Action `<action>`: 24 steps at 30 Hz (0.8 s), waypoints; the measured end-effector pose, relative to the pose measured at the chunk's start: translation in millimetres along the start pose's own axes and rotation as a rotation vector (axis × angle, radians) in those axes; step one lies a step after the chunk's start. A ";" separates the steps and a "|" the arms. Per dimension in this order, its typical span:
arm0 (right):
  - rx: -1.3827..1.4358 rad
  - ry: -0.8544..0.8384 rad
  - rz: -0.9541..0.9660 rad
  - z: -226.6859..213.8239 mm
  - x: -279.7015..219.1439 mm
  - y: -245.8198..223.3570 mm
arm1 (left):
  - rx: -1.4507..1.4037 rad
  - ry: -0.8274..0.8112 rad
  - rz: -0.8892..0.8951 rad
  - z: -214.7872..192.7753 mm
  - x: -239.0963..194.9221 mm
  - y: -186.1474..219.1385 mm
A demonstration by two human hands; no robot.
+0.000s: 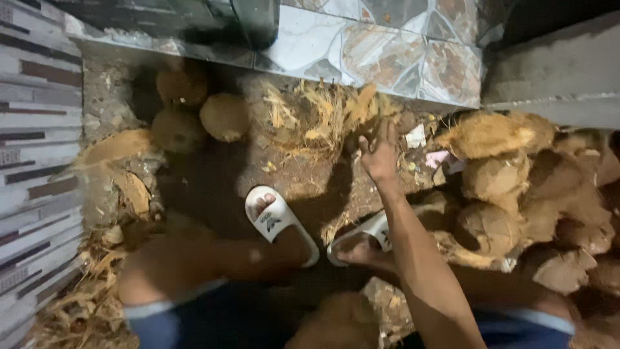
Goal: The person sits on the floor and uses a knife to peel the fibrous husk off a coconut. They rotate the coconut and scrape away the fibers, then place the peeled coconut into a blue crate.
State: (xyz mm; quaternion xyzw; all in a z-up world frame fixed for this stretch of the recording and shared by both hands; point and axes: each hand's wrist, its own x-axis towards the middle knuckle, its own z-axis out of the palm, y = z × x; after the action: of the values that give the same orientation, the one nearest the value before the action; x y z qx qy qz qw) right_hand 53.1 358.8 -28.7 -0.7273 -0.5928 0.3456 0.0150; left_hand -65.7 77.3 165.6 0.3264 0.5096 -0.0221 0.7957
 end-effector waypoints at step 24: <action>0.205 0.017 -0.014 -101.5 -401.5 15.0 | 0.026 -0.013 0.058 -19.3 -16.2 27.6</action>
State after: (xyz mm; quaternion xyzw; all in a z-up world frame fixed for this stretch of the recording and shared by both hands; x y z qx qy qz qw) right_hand 95.2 43.4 236.8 -0.7206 -0.5592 0.3983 0.0966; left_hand -78.7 104.6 187.5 0.3511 0.4945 -0.0079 0.7951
